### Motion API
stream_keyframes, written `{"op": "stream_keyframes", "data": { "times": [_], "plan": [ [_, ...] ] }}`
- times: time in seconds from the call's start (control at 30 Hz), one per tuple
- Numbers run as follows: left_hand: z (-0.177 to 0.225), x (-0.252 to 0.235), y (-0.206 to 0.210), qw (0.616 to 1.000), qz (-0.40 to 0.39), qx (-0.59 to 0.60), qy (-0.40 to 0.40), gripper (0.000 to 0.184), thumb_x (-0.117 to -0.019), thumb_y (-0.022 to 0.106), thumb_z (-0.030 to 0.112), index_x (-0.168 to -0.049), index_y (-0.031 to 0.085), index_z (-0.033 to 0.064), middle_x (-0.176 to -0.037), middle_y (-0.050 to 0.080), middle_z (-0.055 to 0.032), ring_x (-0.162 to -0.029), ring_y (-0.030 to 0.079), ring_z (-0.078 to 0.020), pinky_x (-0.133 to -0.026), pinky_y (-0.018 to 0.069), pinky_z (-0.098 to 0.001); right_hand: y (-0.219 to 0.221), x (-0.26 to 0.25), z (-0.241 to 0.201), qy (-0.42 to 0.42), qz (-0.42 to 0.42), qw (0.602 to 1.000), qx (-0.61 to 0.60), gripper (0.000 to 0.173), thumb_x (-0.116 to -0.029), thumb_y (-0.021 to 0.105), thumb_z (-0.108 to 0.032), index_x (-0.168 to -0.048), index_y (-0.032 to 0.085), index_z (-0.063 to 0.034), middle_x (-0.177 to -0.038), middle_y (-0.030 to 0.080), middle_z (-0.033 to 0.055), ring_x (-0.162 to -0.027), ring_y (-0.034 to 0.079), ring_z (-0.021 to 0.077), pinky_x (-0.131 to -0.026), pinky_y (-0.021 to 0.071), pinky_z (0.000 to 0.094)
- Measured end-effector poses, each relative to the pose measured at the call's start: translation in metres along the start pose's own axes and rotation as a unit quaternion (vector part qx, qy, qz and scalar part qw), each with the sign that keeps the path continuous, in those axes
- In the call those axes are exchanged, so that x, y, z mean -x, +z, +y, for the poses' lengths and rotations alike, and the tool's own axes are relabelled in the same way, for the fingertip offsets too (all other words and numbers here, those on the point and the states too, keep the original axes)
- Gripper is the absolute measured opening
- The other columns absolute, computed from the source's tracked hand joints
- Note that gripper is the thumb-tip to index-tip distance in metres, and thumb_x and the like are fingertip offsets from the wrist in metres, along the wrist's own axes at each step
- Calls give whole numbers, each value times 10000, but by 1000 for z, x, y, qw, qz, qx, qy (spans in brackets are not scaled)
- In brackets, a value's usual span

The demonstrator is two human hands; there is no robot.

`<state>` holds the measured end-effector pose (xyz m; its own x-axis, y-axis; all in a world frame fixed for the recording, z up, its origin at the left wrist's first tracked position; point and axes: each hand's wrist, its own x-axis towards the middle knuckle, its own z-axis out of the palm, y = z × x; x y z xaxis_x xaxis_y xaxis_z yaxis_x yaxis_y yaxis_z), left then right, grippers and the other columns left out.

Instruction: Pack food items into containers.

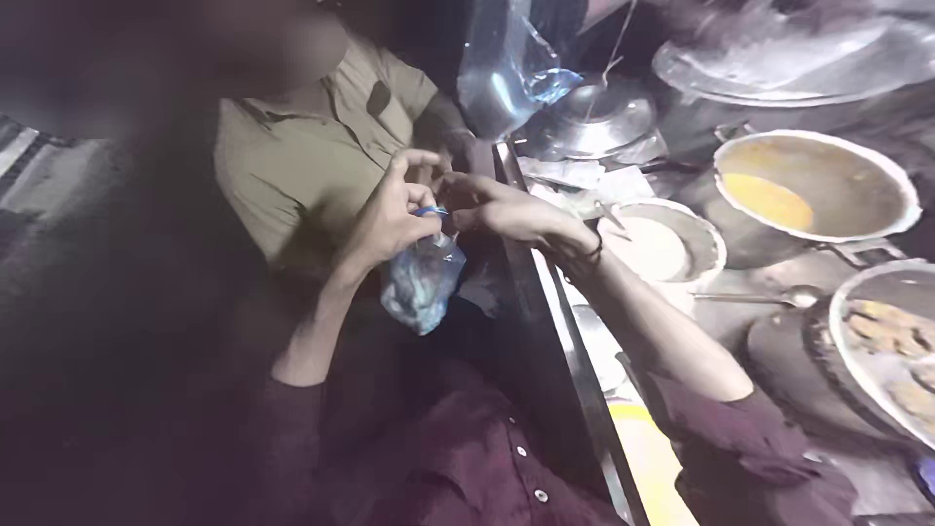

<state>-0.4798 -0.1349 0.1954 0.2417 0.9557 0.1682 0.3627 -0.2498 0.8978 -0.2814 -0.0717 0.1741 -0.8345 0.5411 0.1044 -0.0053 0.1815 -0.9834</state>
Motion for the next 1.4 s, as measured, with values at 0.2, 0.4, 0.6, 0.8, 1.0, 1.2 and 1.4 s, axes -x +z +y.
{"op": "stream_keyframes", "data": {
  "times": [0.2, 0.4, 0.6, 0.8, 1.0, 1.2, 1.4],
  "plan": [
    [-67, 38, -22, 994, 84, 13, -65, 692, -787, 710, -33, -1393, 391, 68, -856, 692, -79, -633, 630, -163, -526, 514, -273, 46, -48, 57, 14, 122, 990, 69, 363, -895, 679, -87, -1233, 549, -102, -996, 736, 49, -859, 726, 172, -779, 625, 415],
    [-122, 43, -6, 990, 107, -51, -82, 733, -808, 728, 8, -1458, 400, 96, -1147, 698, -69, -1006, 699, -150, -849, 612, -357, 66, -45, 87, 16, 201, 915, 350, 669, -814, 805, -199, -1415, 529, -100, -930, 722, 148, -836, 719, 346, -721, 585, 595],
    [-145, 13, 15, 994, 91, -37, -45, 720, -788, 655, -35, -1432, 333, -53, -1182, 652, -91, -1042, 665, -104, -899, 585, -304, 65, -46, 131, -65, 296, 837, 456, 281, -982, 640, -186, -1256, 704, -186, -972, 758, 0, -1107, 653, 227, -990, 451, 472],
    [-146, -10, 32, 989, 101, -99, -36, 629, -892, 614, -44, -1448, 324, -86, -1155, 643, -84, -1005, 647, -30, -910, 562, -240, 58, -18, 125, -81, 326, 834, 438, 289, -1045, 530, -137, -1287, 687, -128, -1097, 750, 76, -1165, 653, 298, -1021, 501, 444],
    [-157, -24, 18, 958, 68, -276, -45, 451, -906, 690, 133, -1264, 525, -84, -1283, 557, -233, -1028, 589, -193, -898, 514, -342, -3, 183, 155, -1, 503, 749, 432, 223, -894, 696, -22, -1111, 736, -45, -1067, 744, 120, -1034, 714, 259, -915, 588, 450],
    [-164, -44, 22, 929, 133, -316, -139, 660, -860, 777, 164, -1405, 463, -35, -1150, 655, -213, -1016, 652, -277, -943, 523, -466, -19, 345, 341, 396, 370, 754, 372, 282, -943, 645, -63, -1221, 694, -72, -1210, 649, 209, -1058, 663, 424, -816, 578, 587],
    [-181, -86, 52, 926, 214, -268, -157, 672, -893, 757, 134, -1452, 426, -37, -1257, 630, -234, -1132, 644, -294, -1004, 523, -431, 7, 329, 365, 309, 454, 723, 419, 167, -985, 600, -134, -1020, 690, 3, -1132, 648, 220, -1086, 623, 408, -901, 545, 531]
  ]
}}
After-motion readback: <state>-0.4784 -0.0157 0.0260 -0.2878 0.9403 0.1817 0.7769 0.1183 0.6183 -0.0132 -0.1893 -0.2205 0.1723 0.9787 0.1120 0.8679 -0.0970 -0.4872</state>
